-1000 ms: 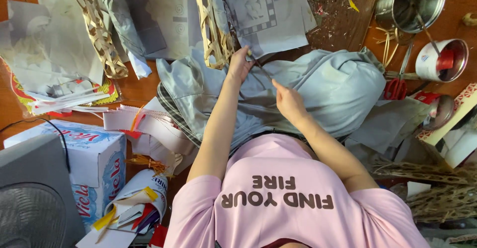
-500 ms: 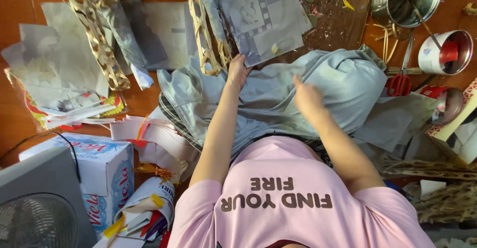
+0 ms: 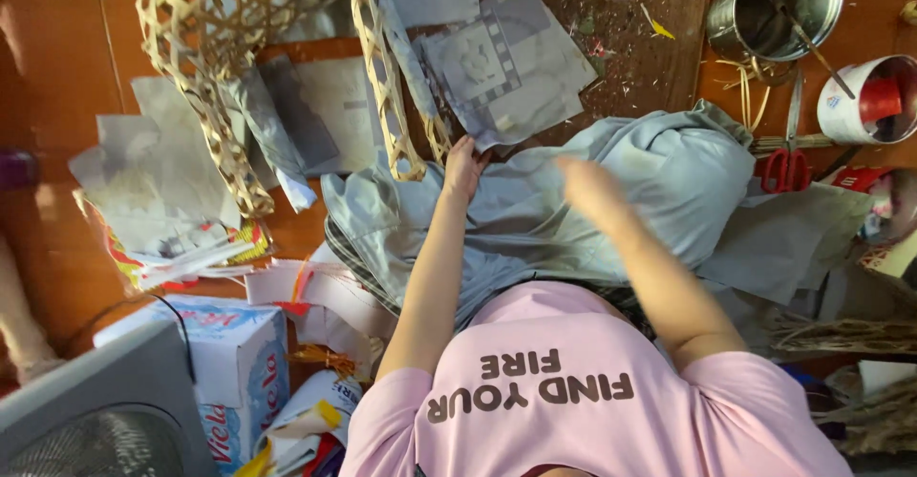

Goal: Wrapping a woven bamboo giraffe structure with paper and adhesive.

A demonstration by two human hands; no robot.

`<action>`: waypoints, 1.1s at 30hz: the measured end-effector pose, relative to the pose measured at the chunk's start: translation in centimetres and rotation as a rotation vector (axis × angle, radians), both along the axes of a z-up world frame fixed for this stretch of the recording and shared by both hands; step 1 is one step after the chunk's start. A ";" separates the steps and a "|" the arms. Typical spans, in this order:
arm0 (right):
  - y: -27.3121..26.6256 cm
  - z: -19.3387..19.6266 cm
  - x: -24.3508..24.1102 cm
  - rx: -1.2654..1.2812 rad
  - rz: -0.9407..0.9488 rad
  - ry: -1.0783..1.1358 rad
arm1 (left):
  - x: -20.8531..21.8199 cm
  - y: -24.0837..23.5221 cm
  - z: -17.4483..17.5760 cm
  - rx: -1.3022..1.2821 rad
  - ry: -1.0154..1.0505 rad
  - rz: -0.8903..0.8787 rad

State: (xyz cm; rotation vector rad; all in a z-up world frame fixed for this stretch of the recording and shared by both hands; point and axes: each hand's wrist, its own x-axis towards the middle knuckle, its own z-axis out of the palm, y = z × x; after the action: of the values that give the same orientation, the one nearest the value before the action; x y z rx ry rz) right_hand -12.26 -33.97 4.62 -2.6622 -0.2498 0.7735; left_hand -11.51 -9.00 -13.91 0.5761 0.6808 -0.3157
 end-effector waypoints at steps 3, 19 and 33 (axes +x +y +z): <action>-0.5 3.6 5.7 -0.071 -0.128 -0.109 | 0.3 0.0 0.0 0.042 0.119 -0.009; -19.8 3.3 12.5 -0.157 -0.748 -0.721 | -0.1 0.6 0.7 0.116 -0.010 -0.067; -13.8 5.2 9.7 0.314 -0.956 -0.366 | 0.1 0.9 3.1 0.160 0.053 -0.112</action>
State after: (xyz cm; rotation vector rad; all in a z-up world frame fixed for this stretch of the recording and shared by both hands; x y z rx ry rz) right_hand -2.58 -47.75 9.77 -2.1993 0.7097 -0.0589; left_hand -11.38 -8.15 -10.80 0.7618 0.7306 -0.3841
